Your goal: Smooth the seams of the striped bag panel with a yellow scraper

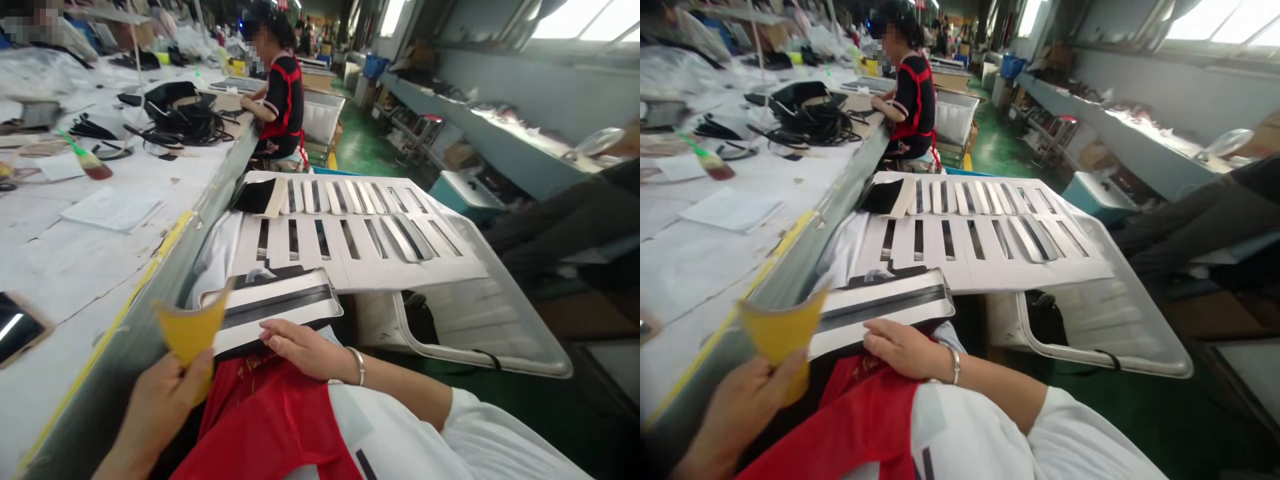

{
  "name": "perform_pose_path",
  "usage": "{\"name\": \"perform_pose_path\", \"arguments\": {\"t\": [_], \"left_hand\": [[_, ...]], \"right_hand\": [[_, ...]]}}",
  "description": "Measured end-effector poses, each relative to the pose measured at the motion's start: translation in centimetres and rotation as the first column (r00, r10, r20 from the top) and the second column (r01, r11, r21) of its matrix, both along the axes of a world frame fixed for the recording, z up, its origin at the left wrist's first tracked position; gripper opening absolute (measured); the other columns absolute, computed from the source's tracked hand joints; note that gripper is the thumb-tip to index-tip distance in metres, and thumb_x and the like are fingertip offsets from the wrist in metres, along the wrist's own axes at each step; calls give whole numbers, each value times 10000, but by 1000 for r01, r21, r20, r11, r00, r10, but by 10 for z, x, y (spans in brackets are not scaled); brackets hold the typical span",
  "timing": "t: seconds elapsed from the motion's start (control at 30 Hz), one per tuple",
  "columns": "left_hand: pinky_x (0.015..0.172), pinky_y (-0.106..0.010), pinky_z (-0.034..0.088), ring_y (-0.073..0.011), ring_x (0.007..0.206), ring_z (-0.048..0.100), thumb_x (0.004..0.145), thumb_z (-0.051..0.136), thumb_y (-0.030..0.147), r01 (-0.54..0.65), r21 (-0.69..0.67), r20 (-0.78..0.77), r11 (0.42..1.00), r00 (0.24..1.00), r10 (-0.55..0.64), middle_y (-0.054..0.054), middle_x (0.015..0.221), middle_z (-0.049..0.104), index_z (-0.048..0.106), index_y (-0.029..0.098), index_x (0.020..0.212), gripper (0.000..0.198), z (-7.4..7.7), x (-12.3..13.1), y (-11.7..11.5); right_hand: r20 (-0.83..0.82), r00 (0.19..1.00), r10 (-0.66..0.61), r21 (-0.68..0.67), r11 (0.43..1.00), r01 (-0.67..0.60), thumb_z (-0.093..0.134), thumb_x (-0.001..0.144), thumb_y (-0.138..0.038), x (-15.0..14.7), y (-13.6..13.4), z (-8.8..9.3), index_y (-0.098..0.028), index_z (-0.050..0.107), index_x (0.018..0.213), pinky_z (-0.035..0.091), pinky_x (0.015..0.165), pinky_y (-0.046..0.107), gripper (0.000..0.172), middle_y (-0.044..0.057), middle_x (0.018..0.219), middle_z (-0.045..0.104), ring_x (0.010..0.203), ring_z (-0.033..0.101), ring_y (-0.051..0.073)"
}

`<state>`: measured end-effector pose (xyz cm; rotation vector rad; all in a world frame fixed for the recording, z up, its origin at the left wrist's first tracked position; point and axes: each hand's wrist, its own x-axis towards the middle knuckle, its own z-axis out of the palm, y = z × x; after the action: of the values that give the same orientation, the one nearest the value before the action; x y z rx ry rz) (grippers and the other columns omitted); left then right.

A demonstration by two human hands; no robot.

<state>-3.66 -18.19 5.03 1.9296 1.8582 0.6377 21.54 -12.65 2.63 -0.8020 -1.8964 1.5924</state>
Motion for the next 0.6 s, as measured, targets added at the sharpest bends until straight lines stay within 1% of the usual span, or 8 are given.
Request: {"name": "perform_pose_path", "arguments": {"t": [0.1,0.17,0.27,0.37,0.4,0.47,0.53,0.6], "left_hand": [[485,-313,447,-183,521,556,908,384,425,261,164,-62,951,965,-254,-16,620,615,547,218,678,350,-5,89,35],[552,-308,461,-189,608,593,937,345,390,387,213,-145,897,921,-362,-57,681,632,564,187,732,363,-4,124,60],[623,-287,466,-178,697,607,920,406,422,610,16,-173,792,782,-599,-55,761,648,579,176,760,340,3,143,102],[675,-291,473,-181,733,611,870,466,485,558,-139,-82,818,817,-571,-40,802,659,610,179,843,338,4,143,155],[714,-301,481,-193,781,621,849,484,493,504,-171,-48,847,854,-518,-51,856,669,617,173,902,351,0,143,174],[837,-316,481,-222,952,623,791,541,479,479,-299,50,825,872,-487,-90,1047,668,607,148,1053,427,-14,145,208],[951,-313,443,-230,1099,585,731,583,432,546,-459,188,701,831,-524,-119,1215,614,558,123,1197,560,-32,149,234],[1032,-309,382,-225,1181,539,682,606,383,623,-552,314,554,771,-554,-117,1301,565,519,120,1273,653,-49,152,250]], "right_hand": [[-181,960,-212,-112,975,195,384,923,-472,-4,4,-1,-171,557,1089,483,896,295,385,60,1073,634,943,590,160],[-255,870,-423,-248,898,364,430,905,-477,6,9,-4,-185,551,988,500,840,271,326,52,1006,637,868,592,149],[-292,716,-634,-479,745,465,493,874,-461,45,23,-10,-192,509,967,520,726,268,285,41,933,621,776,599,140],[-156,695,-701,-590,631,504,532,838,-440,101,43,-20,-185,465,953,499,565,246,288,5,800,581,600,574,109],[-58,742,-668,-577,629,521,537,831,-430,119,49,-23,-182,455,925,476,517,233,277,-6,754,565,548,554,100],[214,827,-520,-492,674,551,506,852,-425,146,61,-30,-183,444,900,425,441,214,255,-24,676,536,474,517,92],[462,809,-362,-305,792,529,458,883,-470,159,70,-33,-188,452,908,381,405,207,283,-29,646,531,442,493,94],[605,744,-285,-35,923,382,413,902,-537,160,78,-30,-188,485,869,373,437,215,358,-7,664,561,488,512,106]]}}
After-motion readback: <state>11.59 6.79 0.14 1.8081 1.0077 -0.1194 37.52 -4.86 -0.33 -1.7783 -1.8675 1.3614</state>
